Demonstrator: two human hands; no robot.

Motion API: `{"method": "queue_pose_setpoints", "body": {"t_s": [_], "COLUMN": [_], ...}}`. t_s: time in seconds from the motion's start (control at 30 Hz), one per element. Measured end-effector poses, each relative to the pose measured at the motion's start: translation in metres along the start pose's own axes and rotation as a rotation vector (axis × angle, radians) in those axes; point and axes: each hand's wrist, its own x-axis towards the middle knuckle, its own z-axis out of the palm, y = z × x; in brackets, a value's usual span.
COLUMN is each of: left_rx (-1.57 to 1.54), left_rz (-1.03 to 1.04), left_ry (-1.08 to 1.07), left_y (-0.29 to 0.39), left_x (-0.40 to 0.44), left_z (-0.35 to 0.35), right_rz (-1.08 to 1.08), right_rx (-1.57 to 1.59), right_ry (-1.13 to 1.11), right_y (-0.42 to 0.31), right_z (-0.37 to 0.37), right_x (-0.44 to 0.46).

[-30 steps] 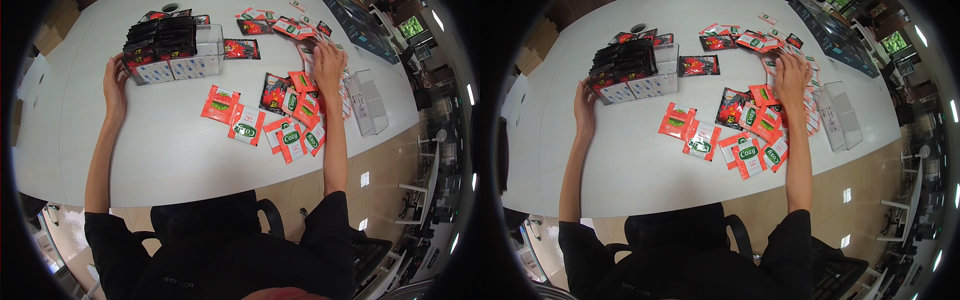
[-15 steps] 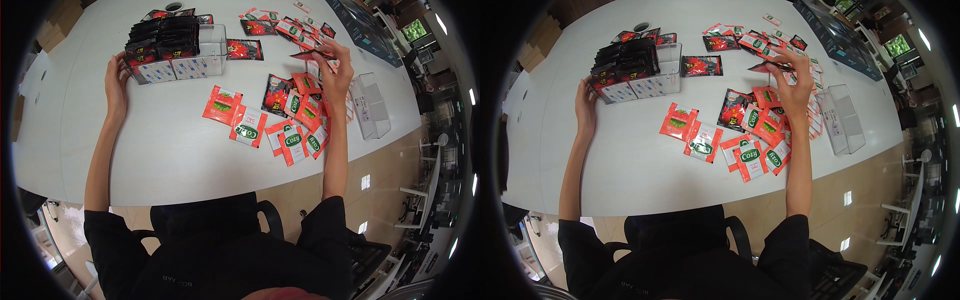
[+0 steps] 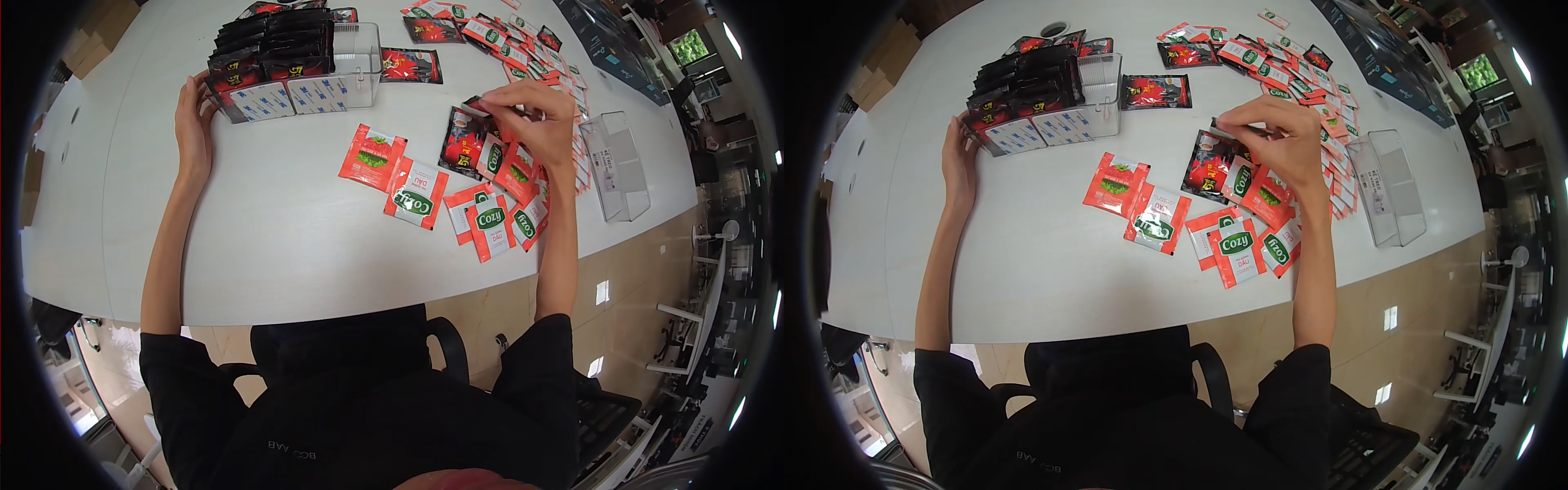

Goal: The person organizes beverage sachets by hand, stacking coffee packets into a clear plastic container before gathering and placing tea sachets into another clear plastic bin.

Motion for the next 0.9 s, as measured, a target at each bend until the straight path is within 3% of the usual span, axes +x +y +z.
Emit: {"method": "queue_pose_setpoints", "body": {"t_s": [0.07,0.23,0.33,0.6,0.77,0.9], "left_rx": [-0.003,-0.007,-0.014,-0.001,-0.022,-0.034], "left_rz": [-0.002,-0.022,-0.029,-0.016,-0.010,-0.010], "left_ry": [0.001,0.010,0.010,0.024,0.009,0.018], "left_y": [-0.001,-0.002,-0.003,-0.006,-0.006,-0.005], "left_x": [0.001,0.001,0.003,0.004,0.005,0.003], "left_z": [0.000,-0.002,-0.002,-0.004,-0.003,0.000], "right_rz": [0.093,0.335,0.249,0.411,0.495,0.266], "right_rx": [-0.010,-0.001,-0.133,-0.214,0.070,0.146], "right_ry": [-0.289,-0.211,-0.194,-0.613,-0.639,-0.559], "right_y": [-0.010,-0.001,0.006,0.006,0.008,0.013], "right_z": [-0.003,-0.001,0.002,-0.001,-0.002,-0.017], "right_x": [0.001,-0.001,0.000,-0.008,-0.010,-0.003]}}
